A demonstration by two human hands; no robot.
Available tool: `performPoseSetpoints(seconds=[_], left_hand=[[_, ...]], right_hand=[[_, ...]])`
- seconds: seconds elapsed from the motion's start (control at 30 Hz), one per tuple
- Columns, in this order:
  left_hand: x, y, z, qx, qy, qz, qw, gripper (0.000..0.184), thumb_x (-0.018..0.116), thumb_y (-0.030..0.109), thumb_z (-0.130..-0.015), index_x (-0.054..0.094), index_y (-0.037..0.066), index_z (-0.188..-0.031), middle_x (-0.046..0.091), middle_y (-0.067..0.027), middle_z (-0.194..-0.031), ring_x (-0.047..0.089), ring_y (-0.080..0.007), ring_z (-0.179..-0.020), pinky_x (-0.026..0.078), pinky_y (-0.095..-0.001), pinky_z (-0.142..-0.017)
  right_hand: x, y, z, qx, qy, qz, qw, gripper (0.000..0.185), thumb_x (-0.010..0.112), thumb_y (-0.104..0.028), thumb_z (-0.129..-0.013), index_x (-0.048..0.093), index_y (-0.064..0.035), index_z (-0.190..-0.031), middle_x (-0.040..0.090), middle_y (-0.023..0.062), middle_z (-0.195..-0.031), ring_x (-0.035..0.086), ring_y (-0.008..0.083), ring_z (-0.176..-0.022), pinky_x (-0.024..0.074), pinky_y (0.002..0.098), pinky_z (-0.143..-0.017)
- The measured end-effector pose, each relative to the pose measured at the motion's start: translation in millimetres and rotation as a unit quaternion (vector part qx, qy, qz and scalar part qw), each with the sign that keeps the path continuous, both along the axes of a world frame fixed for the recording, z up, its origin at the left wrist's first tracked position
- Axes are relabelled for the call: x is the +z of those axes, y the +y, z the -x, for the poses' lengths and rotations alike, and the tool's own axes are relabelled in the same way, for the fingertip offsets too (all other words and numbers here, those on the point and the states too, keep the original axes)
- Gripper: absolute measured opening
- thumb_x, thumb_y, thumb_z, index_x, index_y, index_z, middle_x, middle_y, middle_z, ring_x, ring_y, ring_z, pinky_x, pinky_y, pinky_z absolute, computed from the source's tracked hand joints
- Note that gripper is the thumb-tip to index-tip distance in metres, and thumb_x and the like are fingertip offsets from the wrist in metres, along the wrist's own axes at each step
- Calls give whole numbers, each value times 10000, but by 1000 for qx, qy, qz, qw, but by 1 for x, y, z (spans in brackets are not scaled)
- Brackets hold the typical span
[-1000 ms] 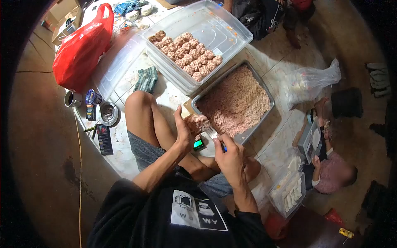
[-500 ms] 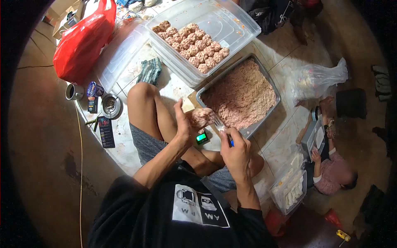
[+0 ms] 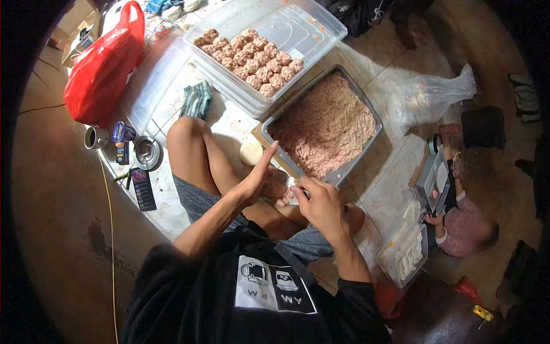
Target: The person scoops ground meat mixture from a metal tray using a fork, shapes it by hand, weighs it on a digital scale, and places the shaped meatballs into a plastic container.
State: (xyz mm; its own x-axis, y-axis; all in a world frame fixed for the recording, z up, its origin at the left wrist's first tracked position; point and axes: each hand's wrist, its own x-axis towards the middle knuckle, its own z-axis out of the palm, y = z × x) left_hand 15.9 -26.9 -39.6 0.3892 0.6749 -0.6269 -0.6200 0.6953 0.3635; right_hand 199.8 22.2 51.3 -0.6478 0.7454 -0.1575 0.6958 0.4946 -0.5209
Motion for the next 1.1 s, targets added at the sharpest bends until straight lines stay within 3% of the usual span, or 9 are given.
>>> performPoseSetpoints(seconds=[0.2,0.33,0.43,0.53,0.63,0.8,0.93,1.03,1.1], left_hand=[[-32,-11,24,89,67,3,994,1094,300,902,-946,687,-108,-1113,715,-147,-823,705,-265,-706,611,-402,-731],[-37,-7,19,120,69,-21,990,952,398,823,-979,660,-69,-1183,717,-119,-884,711,-249,-766,617,-405,-801],[-48,2,-3,115,7,-51,992,851,500,786,-969,657,-26,-1170,705,-128,-906,724,-266,-808,619,-425,-841],[-19,2,-6,173,-16,3,985,869,505,768,-967,624,-46,-1246,710,-193,-942,737,-293,-839,619,-431,-847],[-54,-3,21,221,-59,-34,973,865,449,720,-989,638,-75,-1273,748,-234,-1030,744,-301,-894,613,-424,-906],[-29,7,32,249,-4,24,968,893,407,728,-988,695,-88,-1207,768,-200,-1087,734,-296,-1032,557,-437,-1013],[-9,17,22,178,-25,7,984,1048,328,838,-954,691,-94,-1265,769,-174,-1108,729,-264,-997,547,-374,-974],[-6,14,30,193,-21,-2,981,1060,335,860,-946,692,-85,-1265,767,-167,-1096,722,-264,-992,554,-376,-935],[-3,7,22,175,-21,-6,984,1064,336,872,-943,692,-77,-1266,762,-166,-1079,721,-263,-984,564,-381,-919]], right_hand=[[13,41,-30,-131,-64,-89,985,146,697,-225,-968,703,-79,-977,732,217,-838,716,458,-810,543,538,-697],[-49,77,-39,-99,-52,-200,973,141,681,-216,-977,702,-78,-959,730,213,-816,714,462,-797,536,540,-690],[-98,104,-16,-144,-138,-124,972,149,718,-212,-942,750,-71,-976,735,218,-846,701,463,-803,554,521,-720],[-133,110,2,-59,-191,-174,964,146,716,-211,-940,744,-73,-980,739,211,-854,715,441,-809,547,516,-717],[-80,88,3,-69,-87,-152,982,151,714,-213,-943,727,-63,-952,738,196,-851,720,426,-812,541,519,-716],[24,36,27,-60,45,-5,997,115,745,-150,-929,707,-42,-941,732,182,-860,706,430,-817,532,485,-696],[-12,30,26,1,47,34,998,121,759,-132,-935,700,-28,-914,725,192,-855,711,405,-752,526,458,-653],[26,25,20,-18,17,-53,998,141,761,-135,-933,691,-13,-923,716,208,-858,705,418,-747,523,460,-645],[24,15,21,-28,73,-15,997,156,773,-140,-929,691,-7,-930,717,203,-836,719,412,-769,526,458,-647]])
